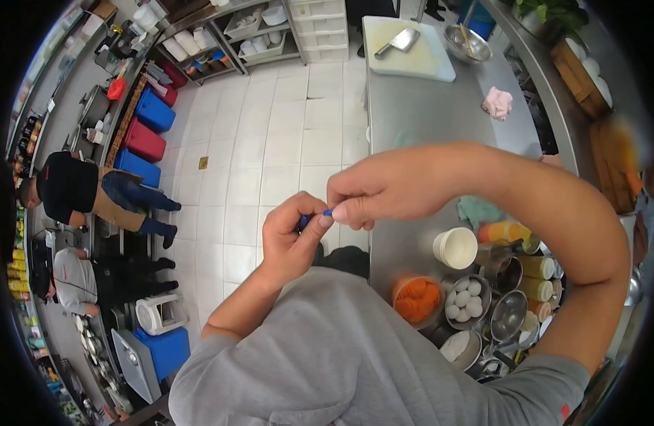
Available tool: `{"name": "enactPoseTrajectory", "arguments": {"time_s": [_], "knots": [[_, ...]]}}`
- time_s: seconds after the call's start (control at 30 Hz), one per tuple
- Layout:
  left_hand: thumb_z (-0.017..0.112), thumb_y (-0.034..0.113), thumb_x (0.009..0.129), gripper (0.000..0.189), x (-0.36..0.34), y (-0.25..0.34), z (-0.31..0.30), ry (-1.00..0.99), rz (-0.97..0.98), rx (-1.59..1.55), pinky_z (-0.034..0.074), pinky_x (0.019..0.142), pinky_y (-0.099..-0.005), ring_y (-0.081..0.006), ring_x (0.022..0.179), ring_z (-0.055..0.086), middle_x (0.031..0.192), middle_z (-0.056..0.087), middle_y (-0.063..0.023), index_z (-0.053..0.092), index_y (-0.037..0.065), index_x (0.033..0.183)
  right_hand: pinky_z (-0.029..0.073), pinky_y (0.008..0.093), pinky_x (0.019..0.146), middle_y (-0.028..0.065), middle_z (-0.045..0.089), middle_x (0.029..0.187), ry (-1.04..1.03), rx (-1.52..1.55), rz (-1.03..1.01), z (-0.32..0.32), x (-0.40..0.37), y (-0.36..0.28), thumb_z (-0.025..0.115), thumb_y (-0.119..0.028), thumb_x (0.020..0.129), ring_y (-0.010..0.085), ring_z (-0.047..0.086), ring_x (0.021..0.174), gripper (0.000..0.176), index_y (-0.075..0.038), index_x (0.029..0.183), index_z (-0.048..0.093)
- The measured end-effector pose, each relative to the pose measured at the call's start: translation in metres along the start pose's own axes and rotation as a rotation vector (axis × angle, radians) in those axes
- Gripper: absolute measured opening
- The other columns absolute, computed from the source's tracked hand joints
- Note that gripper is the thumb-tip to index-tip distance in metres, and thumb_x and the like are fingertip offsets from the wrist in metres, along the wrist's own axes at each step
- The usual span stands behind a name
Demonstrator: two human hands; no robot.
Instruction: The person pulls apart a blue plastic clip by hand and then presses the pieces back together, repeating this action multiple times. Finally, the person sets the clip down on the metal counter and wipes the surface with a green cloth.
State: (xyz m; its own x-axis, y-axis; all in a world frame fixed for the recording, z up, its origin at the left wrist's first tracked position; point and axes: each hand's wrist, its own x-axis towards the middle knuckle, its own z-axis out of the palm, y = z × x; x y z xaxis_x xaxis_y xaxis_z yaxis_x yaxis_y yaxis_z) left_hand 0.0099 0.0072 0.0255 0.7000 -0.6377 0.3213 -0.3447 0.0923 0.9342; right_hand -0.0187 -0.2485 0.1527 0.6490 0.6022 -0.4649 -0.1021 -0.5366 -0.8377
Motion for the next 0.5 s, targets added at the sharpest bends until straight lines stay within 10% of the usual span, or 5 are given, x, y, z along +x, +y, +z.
{"name": "enactPoseTrajectory", "arguments": {"time_s": [0.27, 0.5], "knots": [[0.059, 0.021, 0.119, 0.019, 0.003, -0.033, -0.009, -0.026, -0.417, -0.907, 0.041, 0.061, -0.0303, -0.0146, 0.069, 0.052, 0.092, 0.065, -0.0066, 0.065, 0.005, 0.129, 0.055, 0.0391, 0.096, 0.0089, 0.074, 0.112, -0.29, -0.072, -0.08, -0.003, 0.001, 0.002, 0.059, -0.044, 0.118, 0.0212, 0.071, 0.106, 0.045, -0.001, 0.129, 0.068], [0.059, 0.012, 0.116, 0.016, 0.003, -0.025, -0.004, -0.125, -0.492, -0.68, 0.041, 0.063, -0.0296, -0.0145, 0.069, 0.051, 0.094, 0.066, -0.0063, 0.068, 0.008, 0.129, 0.056, 0.0423, 0.093, 0.0126, 0.076, 0.115, -0.309, -0.231, -0.017, 0.005, -0.002, 0.014, 0.063, -0.046, 0.115, 0.0268, 0.071, 0.105, 0.047, -0.001, 0.126, 0.07]]}}
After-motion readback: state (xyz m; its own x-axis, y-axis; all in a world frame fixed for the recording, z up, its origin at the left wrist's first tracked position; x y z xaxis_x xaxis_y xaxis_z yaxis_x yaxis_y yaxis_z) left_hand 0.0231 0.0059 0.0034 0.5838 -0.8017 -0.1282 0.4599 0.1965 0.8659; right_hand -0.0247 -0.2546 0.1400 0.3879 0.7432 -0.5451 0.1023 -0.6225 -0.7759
